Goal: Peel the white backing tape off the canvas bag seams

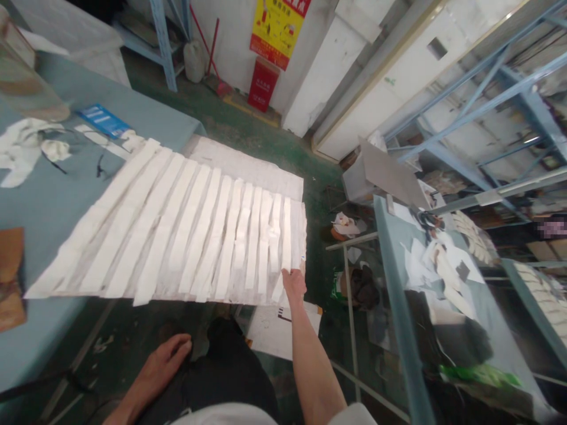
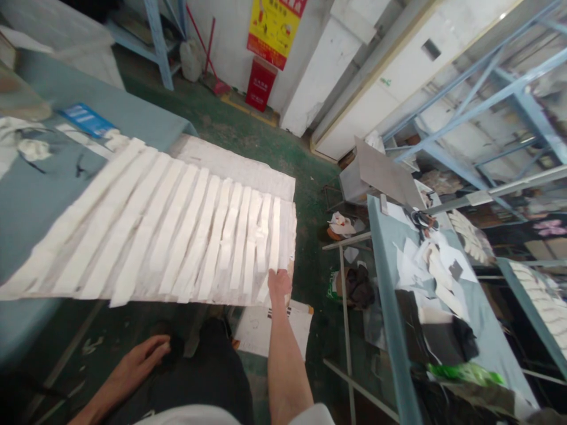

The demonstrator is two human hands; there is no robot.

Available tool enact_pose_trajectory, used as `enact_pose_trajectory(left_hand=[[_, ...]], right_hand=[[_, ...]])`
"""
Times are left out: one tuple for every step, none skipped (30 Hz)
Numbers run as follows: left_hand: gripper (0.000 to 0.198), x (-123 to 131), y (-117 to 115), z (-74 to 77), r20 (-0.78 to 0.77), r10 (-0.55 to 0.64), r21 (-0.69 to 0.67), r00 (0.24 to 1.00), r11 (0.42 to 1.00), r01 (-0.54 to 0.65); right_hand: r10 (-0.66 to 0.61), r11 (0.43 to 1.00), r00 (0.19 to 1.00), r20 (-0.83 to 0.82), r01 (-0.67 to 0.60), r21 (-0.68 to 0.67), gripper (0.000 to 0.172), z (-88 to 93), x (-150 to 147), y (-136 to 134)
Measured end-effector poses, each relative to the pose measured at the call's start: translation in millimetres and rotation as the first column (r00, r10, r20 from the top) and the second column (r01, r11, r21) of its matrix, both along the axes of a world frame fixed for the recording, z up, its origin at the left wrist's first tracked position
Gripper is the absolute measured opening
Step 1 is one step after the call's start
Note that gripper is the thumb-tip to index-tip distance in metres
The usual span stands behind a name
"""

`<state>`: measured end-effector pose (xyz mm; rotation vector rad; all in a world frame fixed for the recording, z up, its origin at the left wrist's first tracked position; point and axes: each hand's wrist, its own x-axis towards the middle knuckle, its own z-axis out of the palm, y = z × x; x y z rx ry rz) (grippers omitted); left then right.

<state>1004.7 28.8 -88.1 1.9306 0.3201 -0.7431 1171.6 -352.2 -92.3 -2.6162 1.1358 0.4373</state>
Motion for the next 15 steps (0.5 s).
enact_pose_trajectory(left_hand=[[0.048, 1.4, -0.7, 0.6, -0.002, -0.004, -0.006, 1.0, 1.0, 0.004], [0.048, 2.6, -1.7, 0.7, -0.005, -0.007, -0.012, 1.0, 1.0, 0.007], [0.048, 3.7, -2.9, 0.3, -0.008, -0.009, -0.017, 1.0, 1.0, 0.008], [0.049, 4.7, -4.4, -0.4, -0.011, -0.009, -0.022, 1.0, 1.0, 0.009], [0.051, 5.6, -6.1, -1.4, -0.013, -0.008, -0.025, 1.0, 1.0, 0.007], [0.053, 6.6, -7.9, -2.5, -0.015, -0.006, -0.029, 1.0, 1.0, 0.005], [0.055, 7.5, -9.8, -3.4, -0.015, -0.003, -0.031, 1.0, 1.0, 0.003], [0.056, 8.5, -11.7, -4.2, -0.014, -0.002, -0.033, 1.0, 0.999, 0.002], [0.057, 9.6, -13.5, -4.7, -0.013, -0.002, -0.035, 1.0, 0.999, 0.001], [0.057, 10.7, -15.1, -4.7, -0.011, -0.002, -0.037, 1.0, 0.999, 0.002], [0.057, 11.7, -16.7, -4.5, -0.009, -0.004, -0.038, 1.0, 0.999, 0.003], [0.057, 12.7, -18.0, -4.0, -0.007, -0.005, -0.039, 1.0, 0.999, 0.005], [0.057, 13.5, -19.2, -3.4, -0.004, -0.006, -0.04, 1.0, 0.999, 0.006], [0.056, 14.0, -20.3, -2.8, -0.001, -0.006, -0.04, 1.0, 0.999, 0.006], [0.056, 14.3, -21.2, -2.2, 0.001, -0.003, -0.039, 1.0, 0.999, 0.004]], right_hand=[[-0.009, 1.0, 1.0, -0.007, 0.009, 0.01, 0.037, 1.4, 1.1, -0.8], [-0.014, 1.0, 1.0, -0.013, 0.015, 0.019, 0.036, 2.7, 1.9, -1.5], [-0.019, 0.999, 1.0, -0.019, 0.019, 0.028, 0.036, 3.9, 2.3, -2.1], [-0.021, 0.999, 0.999, -0.025, 0.022, 0.036, 0.036, 4.8, 2.3, -2.7], [-0.024, 0.999, 0.999, -0.031, 0.025, 0.042, 0.036, 5.4, 2.1, -3.2], [-0.025, 0.999, 0.999, -0.037, 0.027, 0.047, 0.036, 5.7, 1.8, -3.6], [-0.026, 0.998, 0.999, -0.043, 0.028, 0.05, 0.036, 5.7, 1.3, -3.7], [-0.026, 0.998, 0.999, -0.047, 0.029, 0.052, 0.036, 5.4, 0.9, -3.6], [-0.024, 0.998, 0.998, -0.05, 0.027, 0.054, 0.036, 4.9, 0.6, -3.4], [-0.019, 0.998, 0.999, -0.051, 0.022, 0.057, 0.037, 4.4, 0.5, -3.1], [-0.011, 0.998, 0.999, -0.05, 0.014, 0.061, 0.036, 3.8, 0.6, -2.8], [0.0, 0.998, 0.999, -0.046, 0.004, 0.067, 0.036, 3.5, 0.8, -2.7], [0.013, 0.997, 0.999, -0.039, -0.01, 0.075, 0.036, 3.2, 1.2, -2.7], [0.028, 0.996, 0.999, -0.031, -0.025, 0.084, 0.036, 3.2, 1.5, -3.0], [0.042, 0.995, 0.999, -0.02, -0.04, 0.094, 0.036, 3.3, 1.7, -3.7]])
